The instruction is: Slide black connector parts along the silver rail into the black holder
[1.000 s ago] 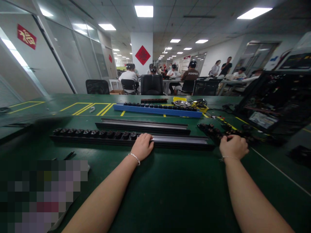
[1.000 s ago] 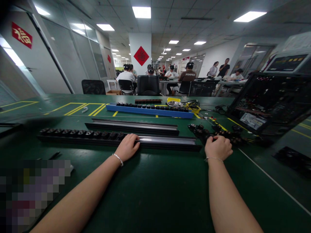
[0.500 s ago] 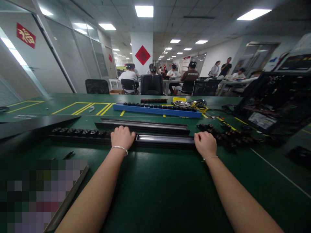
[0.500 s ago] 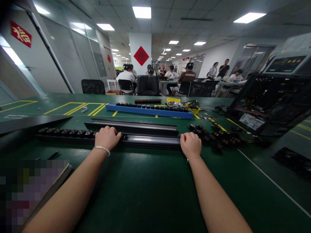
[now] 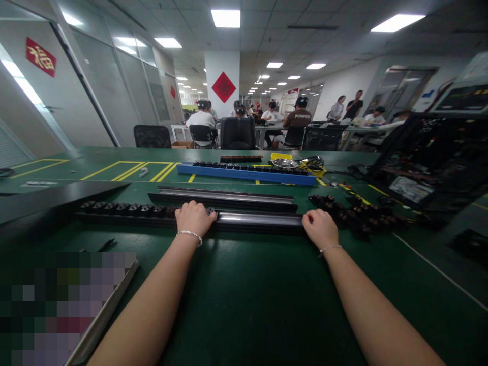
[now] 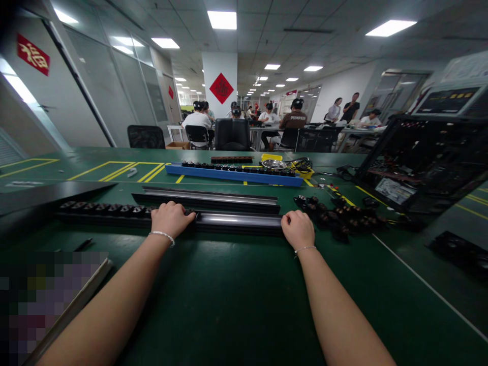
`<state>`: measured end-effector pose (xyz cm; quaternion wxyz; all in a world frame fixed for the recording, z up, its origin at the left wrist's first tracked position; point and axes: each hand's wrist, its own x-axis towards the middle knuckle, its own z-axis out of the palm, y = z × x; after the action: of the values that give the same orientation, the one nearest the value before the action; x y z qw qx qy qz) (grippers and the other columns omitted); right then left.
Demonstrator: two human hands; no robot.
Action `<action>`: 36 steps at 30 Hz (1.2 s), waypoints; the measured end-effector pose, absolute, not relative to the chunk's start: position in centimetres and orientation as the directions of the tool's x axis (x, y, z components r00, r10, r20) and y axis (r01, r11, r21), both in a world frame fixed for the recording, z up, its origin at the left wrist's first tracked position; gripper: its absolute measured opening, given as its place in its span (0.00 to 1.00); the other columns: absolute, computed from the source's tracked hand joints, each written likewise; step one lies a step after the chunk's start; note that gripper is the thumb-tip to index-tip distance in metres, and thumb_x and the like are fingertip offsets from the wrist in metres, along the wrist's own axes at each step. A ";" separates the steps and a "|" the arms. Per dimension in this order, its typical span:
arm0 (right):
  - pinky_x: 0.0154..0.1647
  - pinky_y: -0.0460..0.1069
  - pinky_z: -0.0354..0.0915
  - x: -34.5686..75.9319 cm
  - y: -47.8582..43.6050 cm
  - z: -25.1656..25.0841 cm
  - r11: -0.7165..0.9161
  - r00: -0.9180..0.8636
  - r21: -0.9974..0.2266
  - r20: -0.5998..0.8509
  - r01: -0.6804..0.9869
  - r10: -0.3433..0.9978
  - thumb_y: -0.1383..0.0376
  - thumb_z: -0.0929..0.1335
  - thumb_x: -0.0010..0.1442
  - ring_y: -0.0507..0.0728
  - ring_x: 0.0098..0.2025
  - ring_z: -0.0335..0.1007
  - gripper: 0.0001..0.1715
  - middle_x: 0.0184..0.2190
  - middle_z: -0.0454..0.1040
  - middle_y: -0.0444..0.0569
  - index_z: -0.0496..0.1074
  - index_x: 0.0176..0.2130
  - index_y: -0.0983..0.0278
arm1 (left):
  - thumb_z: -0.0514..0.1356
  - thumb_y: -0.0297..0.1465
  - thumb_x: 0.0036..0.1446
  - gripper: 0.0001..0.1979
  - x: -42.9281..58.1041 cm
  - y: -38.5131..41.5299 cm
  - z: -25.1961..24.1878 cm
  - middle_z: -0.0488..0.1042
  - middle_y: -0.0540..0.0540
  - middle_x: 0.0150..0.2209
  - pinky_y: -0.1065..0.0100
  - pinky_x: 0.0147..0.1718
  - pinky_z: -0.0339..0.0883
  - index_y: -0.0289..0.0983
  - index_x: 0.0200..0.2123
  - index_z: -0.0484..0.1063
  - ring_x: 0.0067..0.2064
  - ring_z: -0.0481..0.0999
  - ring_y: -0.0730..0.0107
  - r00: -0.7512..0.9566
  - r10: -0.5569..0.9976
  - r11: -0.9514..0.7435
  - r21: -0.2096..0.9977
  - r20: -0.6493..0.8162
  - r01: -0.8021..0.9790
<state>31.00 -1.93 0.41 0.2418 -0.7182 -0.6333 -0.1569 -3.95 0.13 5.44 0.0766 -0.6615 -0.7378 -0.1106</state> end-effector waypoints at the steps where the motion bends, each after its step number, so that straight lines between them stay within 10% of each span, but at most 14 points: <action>1: 0.34 0.49 0.54 31.0 -1.9 0.4 -0.084 0.151 -0.148 0.530 0.985 0.834 0.62 0.59 0.55 0.56 0.34 0.59 0.14 0.28 0.68 0.50 0.69 0.26 0.63 | 0.50 0.47 0.48 0.23 -3.8 0.1 5.4 0.71 0.37 0.41 0.54 0.42 0.58 0.37 0.34 0.75 0.46 0.66 0.50 -0.113 0.958 0.099 0.067 0.263 0.993; 36: 0.33 0.48 0.53 30.6 -2.1 0.9 -0.132 0.186 -0.148 0.460 0.980 0.868 0.62 0.58 0.55 0.55 0.35 0.61 0.15 0.30 0.69 0.49 0.70 0.27 0.62 | 0.49 0.50 0.51 0.25 -2.4 -0.4 4.7 0.72 0.38 0.39 0.56 0.40 0.59 0.36 0.32 0.75 0.45 0.66 0.51 -0.005 0.960 -0.002 0.023 0.279 1.000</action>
<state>30.65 -2.12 0.89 0.2113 -0.7406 -0.6240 -0.1324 -2.44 -0.41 4.71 0.0914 -0.6994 -0.7006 -0.1079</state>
